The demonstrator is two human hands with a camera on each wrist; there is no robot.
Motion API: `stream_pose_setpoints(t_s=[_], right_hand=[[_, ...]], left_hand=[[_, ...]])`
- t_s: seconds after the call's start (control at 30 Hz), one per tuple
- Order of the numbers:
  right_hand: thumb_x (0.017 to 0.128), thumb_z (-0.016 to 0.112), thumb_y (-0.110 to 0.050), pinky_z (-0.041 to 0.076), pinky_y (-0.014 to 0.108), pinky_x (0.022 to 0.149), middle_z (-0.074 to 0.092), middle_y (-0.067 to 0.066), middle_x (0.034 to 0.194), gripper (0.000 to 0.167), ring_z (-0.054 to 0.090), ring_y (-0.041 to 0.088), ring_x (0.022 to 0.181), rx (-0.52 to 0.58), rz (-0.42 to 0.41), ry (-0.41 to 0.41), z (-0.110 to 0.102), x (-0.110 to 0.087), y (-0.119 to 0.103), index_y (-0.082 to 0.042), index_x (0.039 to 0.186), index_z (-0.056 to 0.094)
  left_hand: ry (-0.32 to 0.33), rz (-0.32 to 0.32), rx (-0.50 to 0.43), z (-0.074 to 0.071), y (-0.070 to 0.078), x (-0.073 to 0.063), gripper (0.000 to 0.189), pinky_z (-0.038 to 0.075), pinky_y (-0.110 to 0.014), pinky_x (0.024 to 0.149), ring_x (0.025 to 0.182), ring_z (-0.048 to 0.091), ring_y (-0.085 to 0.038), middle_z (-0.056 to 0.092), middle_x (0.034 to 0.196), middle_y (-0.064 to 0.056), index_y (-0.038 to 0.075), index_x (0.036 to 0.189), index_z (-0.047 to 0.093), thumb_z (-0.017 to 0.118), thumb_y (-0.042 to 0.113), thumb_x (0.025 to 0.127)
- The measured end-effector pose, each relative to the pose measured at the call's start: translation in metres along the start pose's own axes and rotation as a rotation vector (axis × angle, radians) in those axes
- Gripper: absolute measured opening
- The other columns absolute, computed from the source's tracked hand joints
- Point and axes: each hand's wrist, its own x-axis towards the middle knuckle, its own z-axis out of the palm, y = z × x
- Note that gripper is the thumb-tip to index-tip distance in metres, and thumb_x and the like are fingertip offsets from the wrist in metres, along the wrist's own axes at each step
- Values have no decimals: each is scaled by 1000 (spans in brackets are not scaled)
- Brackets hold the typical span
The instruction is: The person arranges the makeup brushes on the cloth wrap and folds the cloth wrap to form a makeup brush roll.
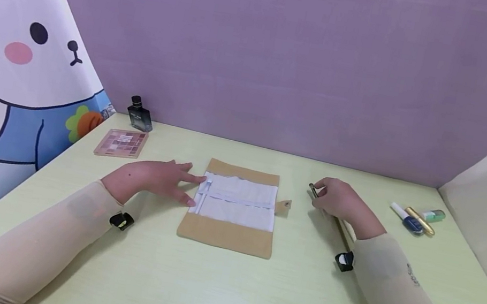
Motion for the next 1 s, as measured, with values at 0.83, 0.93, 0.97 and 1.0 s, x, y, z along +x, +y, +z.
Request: stream_pose_setpoints(t_s=[0.83,0.93,0.97,1.0], right_hand=[[97,55,-3,64,25,86,58,17,125,59,63,10,95,398,-28,56,-7,16,-25,10,154,44],[98,54,0,64,25,90,56,18,127,59,62,10,98,458,-36,56,-8,16,-32,10,154,42],[98,55,1,64,26,91,55,18,127,59,62,10,99,474,-40,56,-9,16,-35,10,154,41],[99,55,1,64,26,91,55,17,126,58,62,11,100,493,-41,55,-9,16,-38,10,155,40]], left_hand=[[9,10,13,1,-1,0,82,24,-77,127,163,14,-59,14,181,-18,42,168,31,64,69,98],[9,6,16,1,-1,0,82,24,-77,127,163,14,-59,14,181,-18,42,168,30,64,69,98],[9,5,17,1,-1,0,82,25,-77,127,163,14,-59,14,181,-18,43,168,30,64,69,97],[8,4,18,1,-1,0,82,25,-77,127,163,14,-59,14,181,-18,43,168,30,63,70,97]])
